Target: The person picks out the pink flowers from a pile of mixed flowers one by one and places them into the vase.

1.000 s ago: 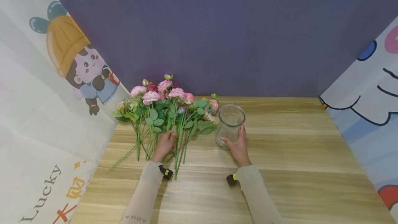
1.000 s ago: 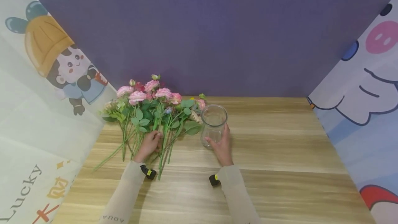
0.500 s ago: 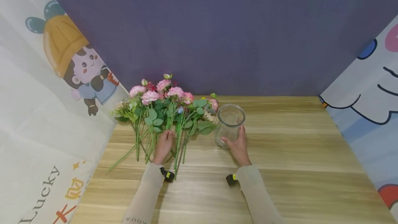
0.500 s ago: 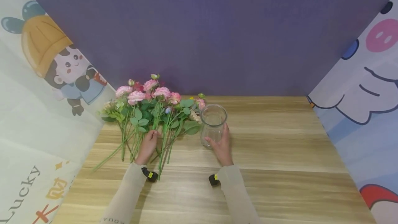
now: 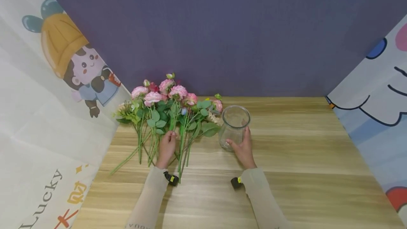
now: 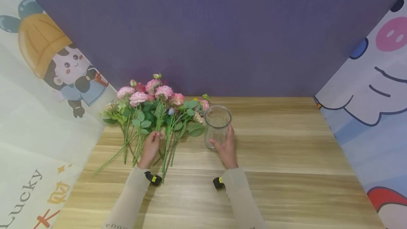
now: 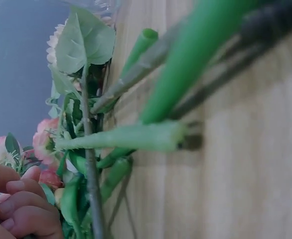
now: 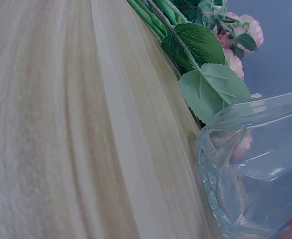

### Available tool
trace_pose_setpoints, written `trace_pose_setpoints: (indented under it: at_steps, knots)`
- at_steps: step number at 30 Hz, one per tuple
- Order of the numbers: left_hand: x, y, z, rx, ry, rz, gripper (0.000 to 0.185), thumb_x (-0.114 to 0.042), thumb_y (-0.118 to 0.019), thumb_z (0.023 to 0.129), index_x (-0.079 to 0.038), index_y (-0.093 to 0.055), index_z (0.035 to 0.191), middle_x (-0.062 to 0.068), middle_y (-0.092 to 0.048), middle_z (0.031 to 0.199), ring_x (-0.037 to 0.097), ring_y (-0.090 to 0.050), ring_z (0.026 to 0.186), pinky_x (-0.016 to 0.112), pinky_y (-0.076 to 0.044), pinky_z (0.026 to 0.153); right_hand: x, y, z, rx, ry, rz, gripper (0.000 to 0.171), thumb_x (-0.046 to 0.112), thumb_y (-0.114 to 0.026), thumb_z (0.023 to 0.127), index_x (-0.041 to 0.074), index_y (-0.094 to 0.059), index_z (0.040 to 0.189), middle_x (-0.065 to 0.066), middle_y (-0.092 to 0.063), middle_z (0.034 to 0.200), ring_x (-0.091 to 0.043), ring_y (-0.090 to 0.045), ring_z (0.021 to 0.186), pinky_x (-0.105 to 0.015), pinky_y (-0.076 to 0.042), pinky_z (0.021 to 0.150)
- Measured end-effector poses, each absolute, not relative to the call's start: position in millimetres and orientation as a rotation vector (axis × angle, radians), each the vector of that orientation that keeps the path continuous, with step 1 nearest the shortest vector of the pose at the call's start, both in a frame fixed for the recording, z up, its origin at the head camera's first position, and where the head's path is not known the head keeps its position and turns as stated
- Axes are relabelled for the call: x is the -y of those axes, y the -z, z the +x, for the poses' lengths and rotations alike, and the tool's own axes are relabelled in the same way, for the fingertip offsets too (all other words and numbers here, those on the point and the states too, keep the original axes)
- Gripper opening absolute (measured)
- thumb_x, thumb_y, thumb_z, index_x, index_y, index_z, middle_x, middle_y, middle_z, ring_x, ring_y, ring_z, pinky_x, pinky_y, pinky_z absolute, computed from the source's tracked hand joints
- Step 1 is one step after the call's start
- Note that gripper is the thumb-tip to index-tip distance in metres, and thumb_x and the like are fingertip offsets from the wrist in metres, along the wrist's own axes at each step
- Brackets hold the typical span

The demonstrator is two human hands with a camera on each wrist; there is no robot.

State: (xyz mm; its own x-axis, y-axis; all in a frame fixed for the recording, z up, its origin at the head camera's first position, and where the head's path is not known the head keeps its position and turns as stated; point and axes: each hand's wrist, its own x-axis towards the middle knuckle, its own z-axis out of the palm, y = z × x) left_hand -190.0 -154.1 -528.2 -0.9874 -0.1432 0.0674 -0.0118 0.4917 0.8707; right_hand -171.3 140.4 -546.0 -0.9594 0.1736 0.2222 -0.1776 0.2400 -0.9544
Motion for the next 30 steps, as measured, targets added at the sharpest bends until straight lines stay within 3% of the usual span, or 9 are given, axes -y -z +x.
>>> trace_pose_setpoints:
  at_steps: [6,12,19,25,30]
  knots:
    - [152,523,-188,2.575,1.531,0.149,0.033,-0.025,-0.038,0.103,-0.002,-0.061,0.107,0.006,-0.044,0.068,0.019,-0.038,0.056,0.031,-0.034,0.054,-140,539,-169,2.253,-1.804,-0.012,0.099,0.016,-0.079,0.076,0.015,-0.014,0.151,-0.013,-0.014,0.156,-0.032,-0.012,0.143,-0.053,-0.011,0.114]
    - [151,518,-185,2.509,1.498,0.139,0.033,-0.026,-0.037,0.103,-0.004,-0.061,0.109,0.015,-0.053,0.077,0.02,-0.04,0.057,0.032,-0.035,0.054,-134,512,-158,2.258,-1.802,0.002,0.096,0.008,-0.077,0.078,0.004,-0.013,0.15,-0.022,-0.014,0.154,-0.039,-0.012,0.141,-0.055,-0.011,0.113]
    - [150,519,-184,2.426,1.454,0.111,0.032,-0.023,-0.038,0.103,0.0,-0.06,0.109,0.022,-0.061,0.086,0.02,-0.041,0.058,0.032,-0.034,0.054,-133,507,-154,2.265,-1.792,0.003,0.095,0.007,-0.076,0.078,0.005,-0.013,0.15,-0.022,-0.013,0.154,-0.039,-0.011,0.141,-0.055,-0.011,0.113]
    - [149,520,-183,2.367,1.459,0.113,0.03,-0.022,-0.039,0.102,0.002,-0.057,0.109,0.008,-0.048,0.066,0.014,-0.035,0.049,0.028,-0.03,0.046,-133,508,-154,2.263,-1.779,0.02,0.094,0.008,-0.075,0.079,0.004,-0.014,0.15,-0.022,-0.013,0.154,-0.038,-0.011,0.142,-0.055,-0.011,0.113]
    - [147,517,-182,2.315,1.432,0.098,0.029,-0.021,-0.04,0.102,0.002,-0.057,0.107,0.004,-0.046,0.064,0.012,-0.034,0.049,0.028,-0.03,0.047,-133,508,-155,2.27,-1.777,0.007,0.095,0.007,-0.076,0.078,0.004,-0.014,0.15,-0.021,-0.013,0.154,-0.038,-0.012,0.142,-0.054,-0.011,0.113]
